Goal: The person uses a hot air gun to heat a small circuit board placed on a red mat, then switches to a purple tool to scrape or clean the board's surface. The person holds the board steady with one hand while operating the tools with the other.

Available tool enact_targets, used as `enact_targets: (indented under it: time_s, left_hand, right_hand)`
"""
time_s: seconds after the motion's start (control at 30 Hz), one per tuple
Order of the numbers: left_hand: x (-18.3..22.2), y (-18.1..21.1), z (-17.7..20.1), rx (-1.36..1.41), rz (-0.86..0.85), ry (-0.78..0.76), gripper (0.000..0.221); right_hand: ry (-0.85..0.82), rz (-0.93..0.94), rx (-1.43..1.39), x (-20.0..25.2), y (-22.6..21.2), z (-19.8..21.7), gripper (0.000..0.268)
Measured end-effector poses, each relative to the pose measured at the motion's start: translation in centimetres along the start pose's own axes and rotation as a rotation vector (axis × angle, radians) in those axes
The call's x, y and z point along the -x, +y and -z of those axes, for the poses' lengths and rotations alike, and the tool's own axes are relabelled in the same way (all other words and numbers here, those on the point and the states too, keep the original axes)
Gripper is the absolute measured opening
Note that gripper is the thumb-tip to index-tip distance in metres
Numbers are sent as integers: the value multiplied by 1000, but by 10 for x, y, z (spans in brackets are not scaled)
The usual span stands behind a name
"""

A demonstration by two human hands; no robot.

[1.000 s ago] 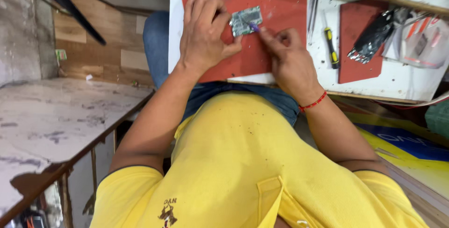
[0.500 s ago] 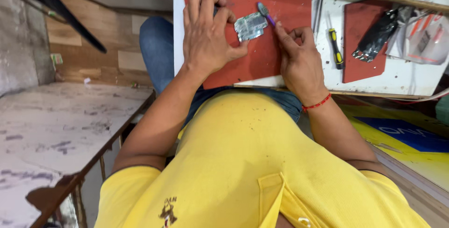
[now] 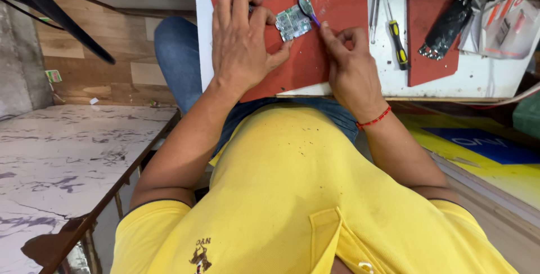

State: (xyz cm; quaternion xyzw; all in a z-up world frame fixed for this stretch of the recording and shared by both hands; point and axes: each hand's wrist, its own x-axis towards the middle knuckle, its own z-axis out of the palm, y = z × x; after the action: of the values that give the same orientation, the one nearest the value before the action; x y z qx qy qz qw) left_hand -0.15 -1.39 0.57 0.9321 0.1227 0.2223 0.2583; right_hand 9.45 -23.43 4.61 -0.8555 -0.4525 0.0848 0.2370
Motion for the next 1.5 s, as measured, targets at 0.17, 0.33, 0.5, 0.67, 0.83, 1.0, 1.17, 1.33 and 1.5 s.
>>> enact_targets:
  time_s: [0.17, 0.33, 0.5, 0.67, 0.83, 1.0, 1.17, 1.33, 1.5]
  left_hand:
    - [-3, -4, 6, -3, -12, 15, 48]
    - [-3, -3, 15, 60, -20, 39, 47]
    - [2, -1, 4, 86, -65, 64, 42]
    - [2, -8, 5, 66, -93, 80, 43]
    - [-4, -7, 14, 116, 17, 52, 53]
    - [-2, -4, 11, 163, 42, 49, 63]
    - [-5, -4, 9, 74, -57, 61, 51]
    - [-10, -1, 16, 35, -40, 41, 47]
    - [-2, 2, 9, 65, -8, 40, 46]
  right_hand:
    - [-45, -29, -38, -4, 0, -2, 66]
    - [-75, -5, -26, -16, -9, -2, 63]
    - [4, 5, -5, -13, 3, -3, 59]
    - [35, 12, 83, -11, 10, -2, 60]
    - [-89, 93, 7, -19, -13, 2, 62]
    - [-70, 60, 83, -20, -13, -11, 57]
    - [-44, 37, 48, -1, 9, -5, 65]
    - [-23, 123, 17, -9, 5, -5, 71]
    - [-17, -21, 17, -17, -5, 1, 65]
